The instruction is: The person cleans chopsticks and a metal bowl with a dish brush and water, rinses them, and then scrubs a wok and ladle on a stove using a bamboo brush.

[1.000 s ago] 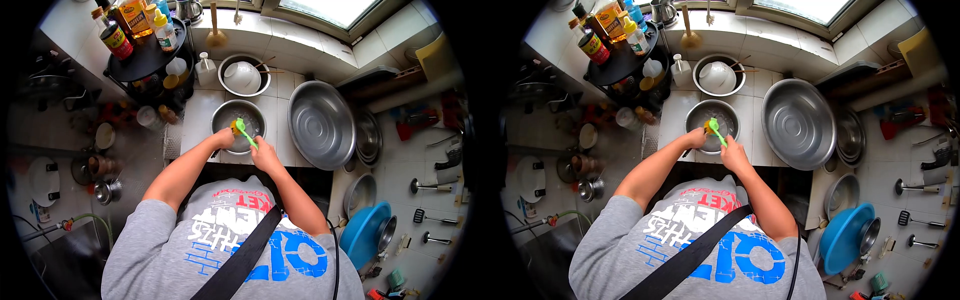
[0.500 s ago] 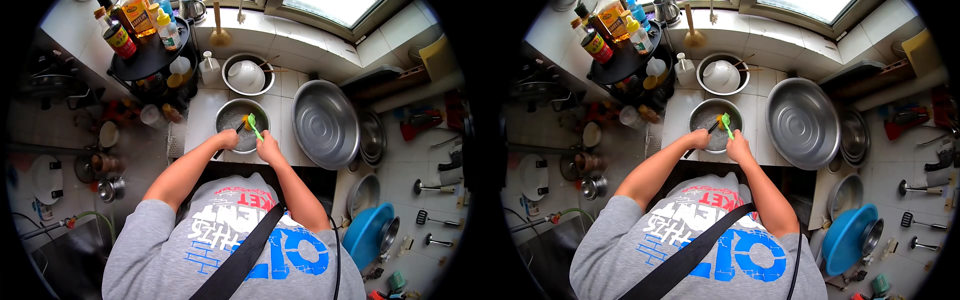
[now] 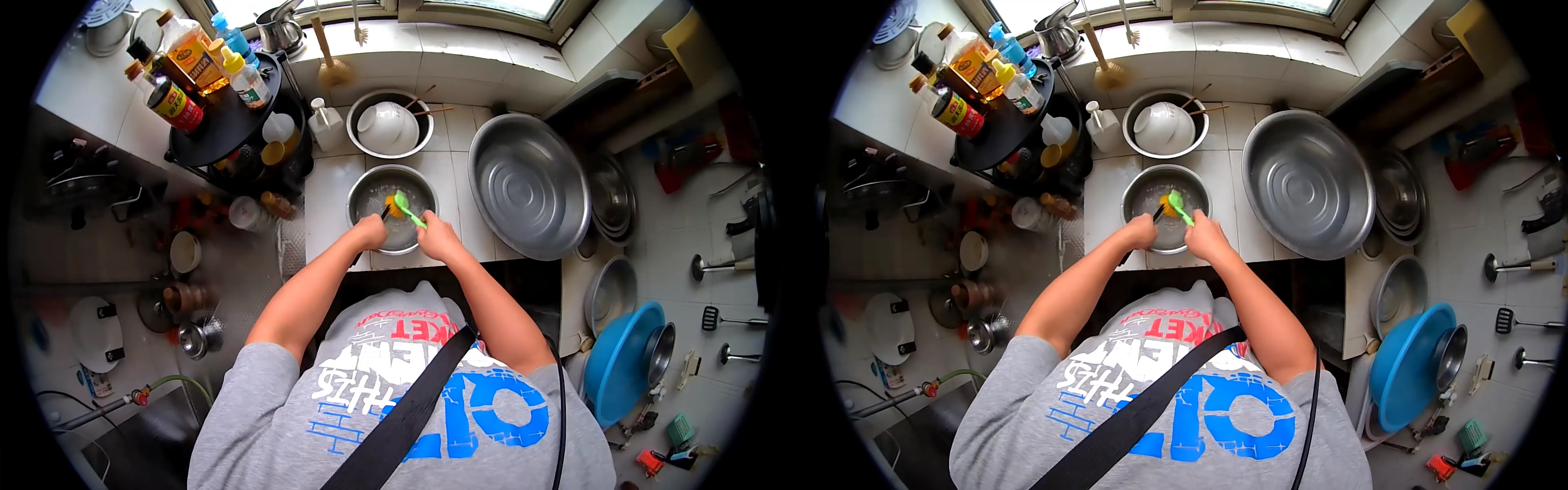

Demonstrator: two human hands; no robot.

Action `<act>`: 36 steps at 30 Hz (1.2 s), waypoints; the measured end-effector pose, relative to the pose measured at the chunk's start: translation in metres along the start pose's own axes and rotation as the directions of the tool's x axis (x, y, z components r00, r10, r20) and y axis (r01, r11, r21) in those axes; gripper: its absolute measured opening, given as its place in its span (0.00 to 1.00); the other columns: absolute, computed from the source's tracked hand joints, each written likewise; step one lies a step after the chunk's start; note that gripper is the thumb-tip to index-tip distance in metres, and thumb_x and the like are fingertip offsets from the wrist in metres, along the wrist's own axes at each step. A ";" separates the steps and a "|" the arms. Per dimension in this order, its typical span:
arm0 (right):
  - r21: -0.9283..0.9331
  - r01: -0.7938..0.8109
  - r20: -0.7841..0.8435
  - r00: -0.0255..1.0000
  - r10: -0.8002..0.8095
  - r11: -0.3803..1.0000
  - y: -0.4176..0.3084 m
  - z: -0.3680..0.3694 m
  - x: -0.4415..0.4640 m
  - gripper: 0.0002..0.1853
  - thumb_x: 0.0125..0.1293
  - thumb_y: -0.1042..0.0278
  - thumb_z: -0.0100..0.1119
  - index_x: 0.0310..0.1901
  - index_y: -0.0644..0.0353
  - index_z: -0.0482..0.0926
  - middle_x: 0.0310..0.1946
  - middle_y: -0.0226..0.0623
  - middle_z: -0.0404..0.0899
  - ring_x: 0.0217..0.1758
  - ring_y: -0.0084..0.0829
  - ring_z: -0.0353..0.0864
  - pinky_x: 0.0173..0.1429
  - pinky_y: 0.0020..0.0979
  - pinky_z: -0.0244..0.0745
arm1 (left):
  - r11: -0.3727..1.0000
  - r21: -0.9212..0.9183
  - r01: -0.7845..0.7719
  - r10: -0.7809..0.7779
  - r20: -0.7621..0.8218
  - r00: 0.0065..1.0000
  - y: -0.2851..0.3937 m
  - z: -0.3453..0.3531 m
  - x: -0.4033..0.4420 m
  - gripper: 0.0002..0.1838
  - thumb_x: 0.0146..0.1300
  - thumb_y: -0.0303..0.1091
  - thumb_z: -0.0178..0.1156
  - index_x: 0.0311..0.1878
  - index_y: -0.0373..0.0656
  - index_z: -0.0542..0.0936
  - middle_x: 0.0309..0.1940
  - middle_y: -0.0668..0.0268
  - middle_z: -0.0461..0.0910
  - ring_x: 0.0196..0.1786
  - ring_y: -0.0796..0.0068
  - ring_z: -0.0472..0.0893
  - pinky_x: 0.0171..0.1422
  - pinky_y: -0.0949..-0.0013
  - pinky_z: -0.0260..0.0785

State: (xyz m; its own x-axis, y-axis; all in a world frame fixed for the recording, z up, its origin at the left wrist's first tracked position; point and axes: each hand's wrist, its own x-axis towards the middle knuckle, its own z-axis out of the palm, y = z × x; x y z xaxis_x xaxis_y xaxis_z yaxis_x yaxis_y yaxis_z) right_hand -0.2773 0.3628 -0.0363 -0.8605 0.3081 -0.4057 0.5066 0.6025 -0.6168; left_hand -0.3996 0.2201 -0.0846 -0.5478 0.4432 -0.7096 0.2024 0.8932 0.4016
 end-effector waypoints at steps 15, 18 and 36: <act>-0.046 0.039 0.014 0.999 -0.038 0.998 -0.009 -0.017 -0.021 0.15 0.67 0.64 0.55 0.50 0.64 0.72 0.37 0.60 0.81 0.46 0.62 0.79 0.52 0.55 0.72 | 0.993 -0.118 -0.013 0.005 -0.065 0.998 0.000 -0.007 0.006 0.17 0.57 0.30 0.61 0.47 0.26 0.80 0.45 0.38 0.81 0.46 0.45 0.84 0.48 0.55 0.79; -0.011 -0.044 -0.060 0.997 0.043 0.999 -0.003 -0.018 -0.007 0.15 0.67 0.64 0.55 0.50 0.64 0.73 0.38 0.60 0.81 0.47 0.61 0.80 0.53 0.54 0.73 | 0.983 -0.181 0.001 -0.014 -0.073 0.997 -0.001 -0.009 0.005 0.18 0.54 0.28 0.63 0.46 0.26 0.80 0.43 0.39 0.82 0.44 0.46 0.85 0.46 0.56 0.80; -0.022 -0.055 -0.101 0.993 0.052 0.998 0.010 -0.005 0.002 0.16 0.66 0.66 0.55 0.52 0.64 0.72 0.38 0.61 0.81 0.45 0.63 0.79 0.53 0.54 0.72 | 0.558 -0.827 0.070 0.130 0.171 0.977 -0.019 0.001 -0.002 0.08 0.70 0.24 0.52 0.49 0.33 0.75 0.35 0.64 0.75 0.31 0.74 0.80 0.34 0.70 0.83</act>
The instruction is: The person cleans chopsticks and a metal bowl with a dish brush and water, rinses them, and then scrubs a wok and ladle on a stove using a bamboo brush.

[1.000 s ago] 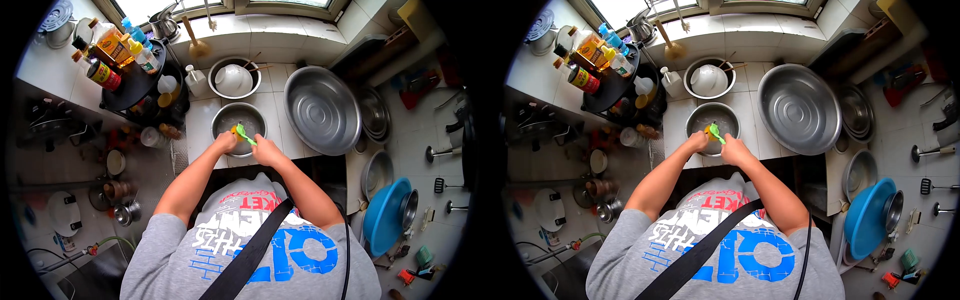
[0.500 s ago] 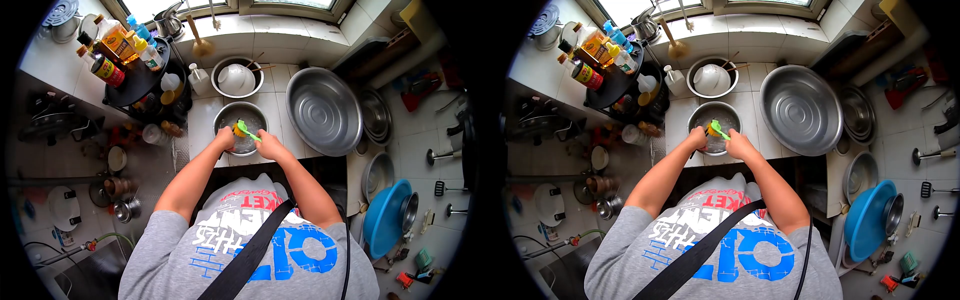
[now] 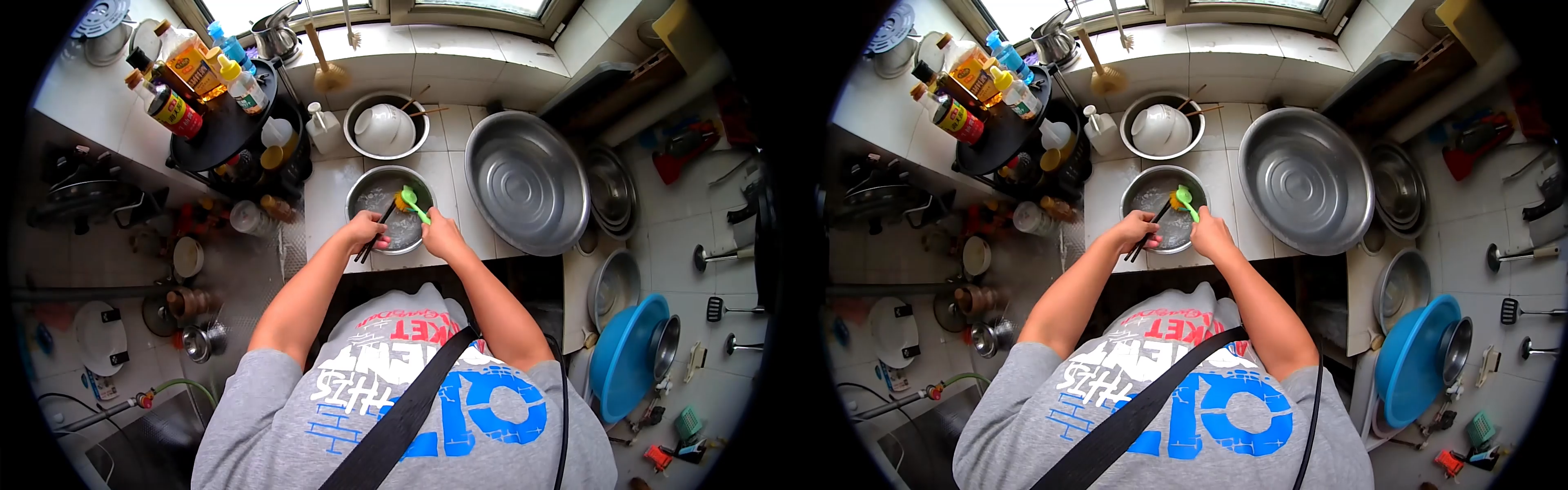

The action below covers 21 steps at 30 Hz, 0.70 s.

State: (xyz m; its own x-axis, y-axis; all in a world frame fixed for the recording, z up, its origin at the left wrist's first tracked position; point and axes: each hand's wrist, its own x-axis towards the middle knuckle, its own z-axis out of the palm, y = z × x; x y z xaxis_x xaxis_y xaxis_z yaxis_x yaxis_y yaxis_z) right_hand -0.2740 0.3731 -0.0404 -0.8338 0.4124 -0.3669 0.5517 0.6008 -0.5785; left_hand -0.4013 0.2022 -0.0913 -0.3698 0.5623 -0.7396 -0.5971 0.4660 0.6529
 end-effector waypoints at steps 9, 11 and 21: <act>0.049 -0.042 0.019 0.999 0.041 0.998 -0.006 0.018 0.010 0.15 0.67 0.65 0.55 0.51 0.64 0.72 0.39 0.64 0.80 0.48 0.63 0.79 0.54 0.53 0.73 | 0.935 0.340 -0.106 0.157 -0.128 0.979 -0.019 -0.010 0.017 0.08 0.66 0.27 0.56 0.31 0.34 0.78 0.21 0.65 0.75 0.21 0.77 0.73 0.23 0.67 0.64; 0.062 0.005 0.071 0.997 -0.010 0.998 -0.011 0.013 0.003 0.15 0.67 0.65 0.54 0.51 0.65 0.71 0.41 0.65 0.80 0.49 0.63 0.79 0.54 0.54 0.73 | 0.935 0.323 -0.147 0.189 -0.103 0.977 -0.021 -0.013 0.016 0.09 0.66 0.28 0.55 0.30 0.35 0.78 0.21 0.66 0.74 0.22 0.77 0.73 0.24 0.66 0.64; -0.048 0.094 0.070 0.993 -0.091 0.994 -0.022 0.005 -0.011 0.13 0.67 0.66 0.53 0.47 0.65 0.68 0.37 0.69 0.79 0.45 0.68 0.77 0.50 0.59 0.71 | 0.924 0.376 -0.075 0.151 -0.179 0.972 -0.011 -0.002 -0.003 0.09 0.65 0.27 0.54 0.33 0.33 0.80 0.23 0.64 0.78 0.21 0.73 0.75 0.22 0.65 0.66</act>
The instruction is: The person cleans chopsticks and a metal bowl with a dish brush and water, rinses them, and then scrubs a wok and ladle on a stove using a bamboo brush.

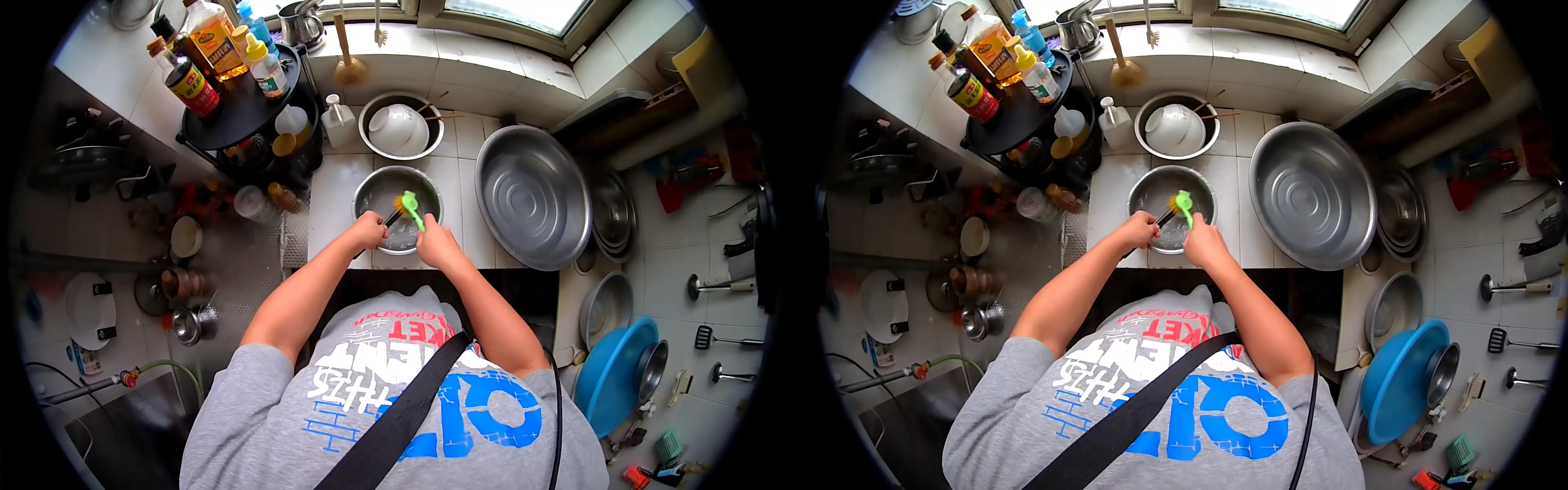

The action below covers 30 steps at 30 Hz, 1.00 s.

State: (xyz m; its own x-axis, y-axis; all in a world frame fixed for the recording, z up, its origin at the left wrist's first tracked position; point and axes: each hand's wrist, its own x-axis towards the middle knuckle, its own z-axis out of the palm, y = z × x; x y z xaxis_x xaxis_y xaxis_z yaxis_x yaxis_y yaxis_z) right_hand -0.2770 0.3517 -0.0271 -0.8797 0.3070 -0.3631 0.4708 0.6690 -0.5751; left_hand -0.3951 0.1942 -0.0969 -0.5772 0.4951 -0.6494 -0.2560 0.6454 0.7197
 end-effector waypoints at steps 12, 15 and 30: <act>-0.055 0.067 0.102 0.993 -0.061 0.996 -0.012 -0.007 -0.014 0.15 0.68 0.65 0.53 0.51 0.65 0.70 0.39 0.66 0.79 0.46 0.67 0.78 0.52 0.58 0.70 | 0.970 0.244 0.015 -0.003 -0.050 0.999 -0.019 0.006 0.029 0.14 0.58 0.31 0.63 0.43 0.29 0.83 0.36 0.44 0.84 0.38 0.51 0.86 0.42 0.56 0.76; -0.013 -0.003 0.000 1.000 0.003 1.000 0.015 -0.003 0.010 0.15 0.68 0.65 0.53 0.52 0.64 0.70 0.39 0.65 0.80 0.46 0.66 0.78 0.52 0.57 0.71 | 0.944 0.330 0.026 -0.018 -0.027 0.999 0.004 0.003 0.014 0.19 0.57 0.32 0.66 0.47 0.27 0.81 0.41 0.41 0.83 0.47 0.48 0.84 0.50 0.56 0.77; 0.054 0.071 -0.104 0.992 -0.065 0.996 0.023 -0.004 -0.009 0.14 0.68 0.65 0.53 0.50 0.64 0.68 0.36 0.66 0.80 0.43 0.68 0.78 0.51 0.59 0.72 | 0.697 0.681 -0.226 0.362 -0.063 0.930 -0.007 0.026 0.021 0.10 0.61 0.29 0.58 0.42 0.33 0.81 0.43 0.44 0.83 0.47 0.42 0.82 0.52 0.48 0.75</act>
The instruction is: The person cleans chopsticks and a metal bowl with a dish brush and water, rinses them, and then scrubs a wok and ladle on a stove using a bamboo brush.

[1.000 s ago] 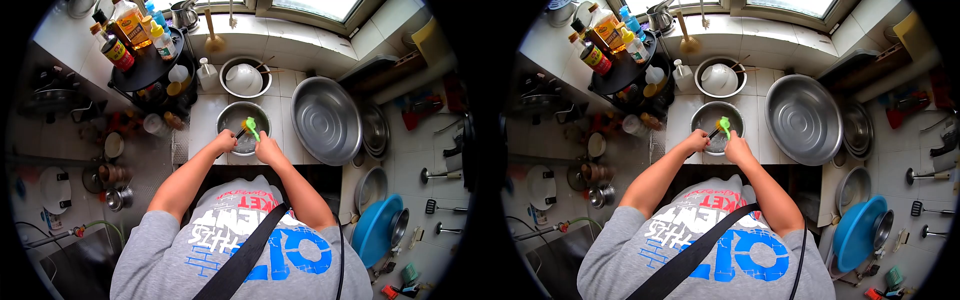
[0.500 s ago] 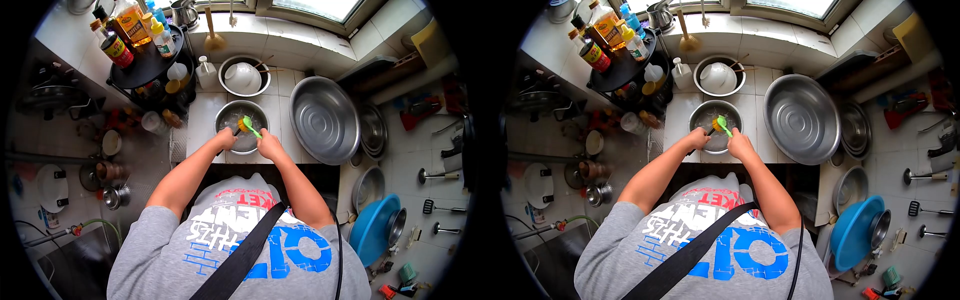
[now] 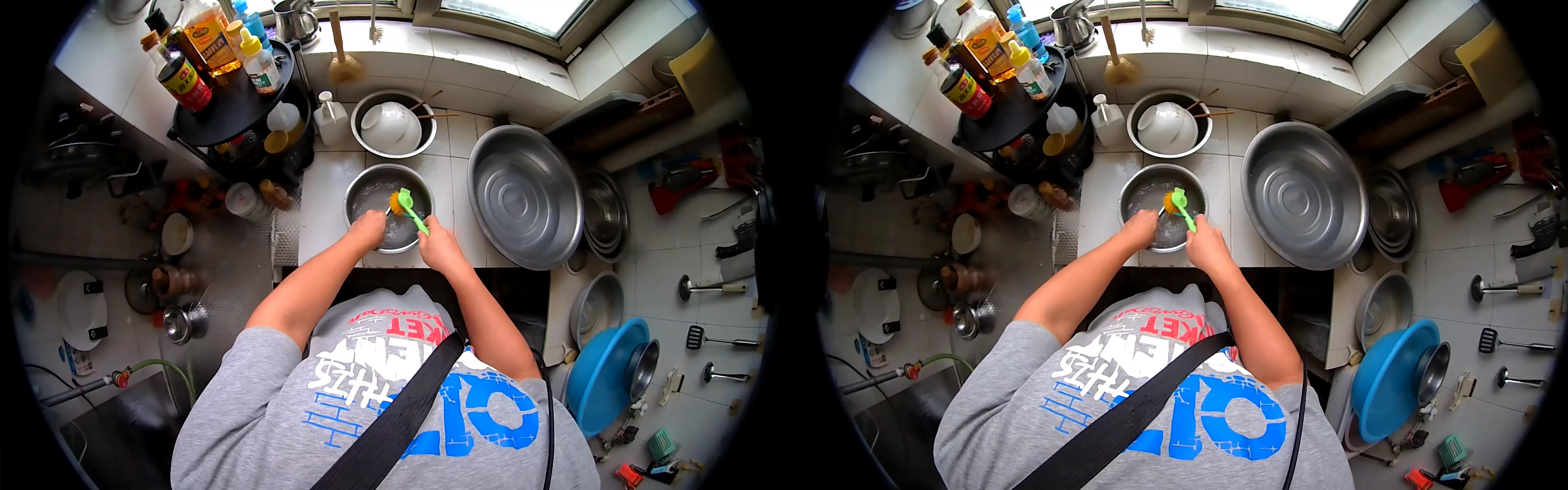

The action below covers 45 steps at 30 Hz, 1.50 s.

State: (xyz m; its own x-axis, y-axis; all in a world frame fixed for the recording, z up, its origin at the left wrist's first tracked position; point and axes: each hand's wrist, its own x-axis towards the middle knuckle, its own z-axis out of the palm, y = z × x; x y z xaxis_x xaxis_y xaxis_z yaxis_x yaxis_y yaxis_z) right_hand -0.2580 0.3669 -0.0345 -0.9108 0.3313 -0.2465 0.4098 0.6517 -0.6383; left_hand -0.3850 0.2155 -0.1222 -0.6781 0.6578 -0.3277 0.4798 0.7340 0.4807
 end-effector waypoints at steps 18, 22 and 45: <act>-0.043 -0.123 -0.016 0.992 0.123 0.991 0.005 0.007 0.012 0.15 0.68 0.65 0.55 0.52 0.62 0.72 0.36 0.62 0.81 0.44 0.63 0.80 0.50 0.54 0.73 | 0.975 -0.038 0.221 -0.213 0.146 0.966 0.026 -0.008 0.002 0.14 0.63 0.30 0.56 0.49 0.35 0.82 0.49 0.44 0.81 0.55 0.45 0.81 0.58 0.52 0.74; 0.000 0.005 0.024 1.000 -0.005 1.000 -0.003 0.003 -0.007 0.15 0.68 0.64 0.55 0.52 0.62 0.73 0.37 0.60 0.81 0.45 0.63 0.79 0.51 0.53 0.73 | 0.944 -0.224 0.241 -0.223 0.106 0.969 0.015 -0.010 0.006 0.16 0.68 0.37 0.55 0.47 0.32 0.81 0.47 0.40 0.81 0.53 0.44 0.81 0.55 0.52 0.74; 0.036 -0.172 0.124 0.978 0.167 0.984 -0.004 0.008 0.020 0.18 0.67 0.65 0.54 0.54 0.66 0.72 0.43 0.66 0.79 0.51 0.64 0.77 0.57 0.54 0.71 | 0.758 -0.512 0.405 -0.169 0.446 0.879 -0.020 -0.023 -0.013 0.23 0.76 0.42 0.47 0.30 0.32 0.76 0.17 0.59 0.72 0.15 0.66 0.70 0.19 0.60 0.61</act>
State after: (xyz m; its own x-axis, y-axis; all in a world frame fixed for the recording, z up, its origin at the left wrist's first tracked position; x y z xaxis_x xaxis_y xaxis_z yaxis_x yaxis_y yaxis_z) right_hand -0.2786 0.3653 -0.0429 -0.8289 0.3482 -0.4378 0.5585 0.5596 -0.6123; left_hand -0.3989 0.1884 -0.1094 -0.4291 0.5296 -0.7317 -0.1960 0.7362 0.6477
